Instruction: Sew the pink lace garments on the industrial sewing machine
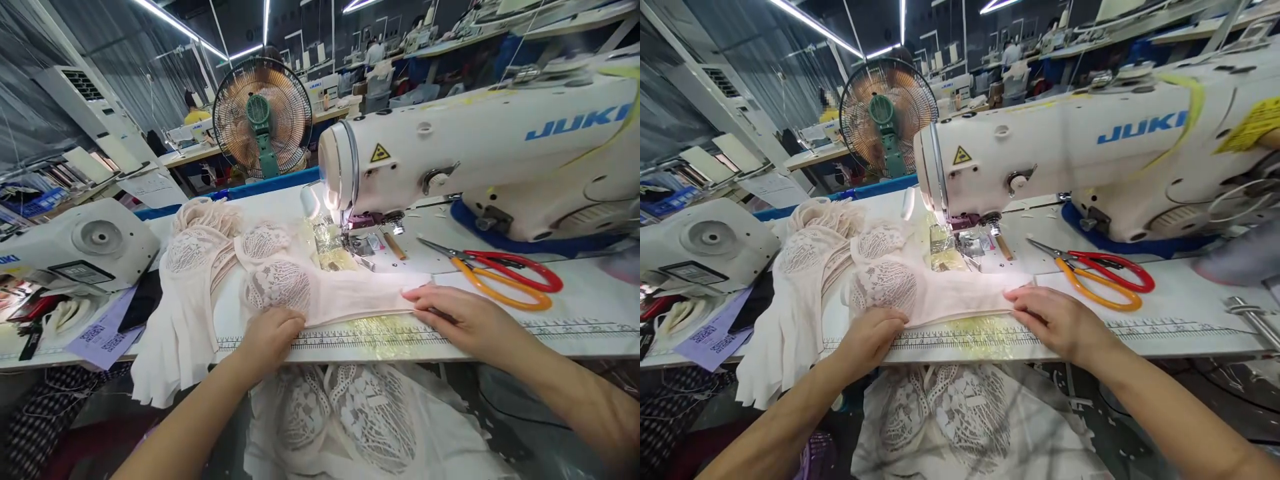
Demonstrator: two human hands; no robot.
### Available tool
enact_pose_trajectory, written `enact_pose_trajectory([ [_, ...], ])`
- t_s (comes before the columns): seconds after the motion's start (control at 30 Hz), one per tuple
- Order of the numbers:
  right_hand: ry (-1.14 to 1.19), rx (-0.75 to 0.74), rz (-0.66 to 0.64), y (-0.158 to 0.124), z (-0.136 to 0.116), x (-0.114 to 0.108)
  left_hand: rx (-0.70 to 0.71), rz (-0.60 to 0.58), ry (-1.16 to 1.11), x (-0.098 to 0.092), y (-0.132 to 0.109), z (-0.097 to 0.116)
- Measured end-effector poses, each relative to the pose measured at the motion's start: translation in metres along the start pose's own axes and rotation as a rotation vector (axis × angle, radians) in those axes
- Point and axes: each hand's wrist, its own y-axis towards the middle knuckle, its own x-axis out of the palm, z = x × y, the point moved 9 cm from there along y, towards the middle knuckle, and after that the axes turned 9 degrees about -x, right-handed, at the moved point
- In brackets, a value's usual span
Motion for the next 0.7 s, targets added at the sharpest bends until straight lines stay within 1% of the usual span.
enact_pose_trajectory([
  [0.17, -0.016, -0.012, 0.018, -0.001, -0.001, -0.002, -0.013, -0.041, 0.032, 0.006, -0.008, -0.001],
  [0.33, -0.044, -0.043, 0.008, 0.005, -0.007, -0.003, -0.036, -0.060, 0.021, 0.011, -0.005, -0.006],
  [0.47, -0.111, -0.053, 0.032, 0.006, -0.008, -0.002, -0.016, -0.065, -0.007, 0.009, -0.003, -0.008],
  [0.57, -0.150, -0.056, 0.058, 0.003, -0.007, 0.000, 0.007, -0.057, -0.028, 0.006, -0.005, -0.007],
  [0.7, -0.158, -0.063, 0.062, 0.001, -0.008, 0.002, 0.039, -0.044, -0.038, 0.004, -0.009, -0.005],
])
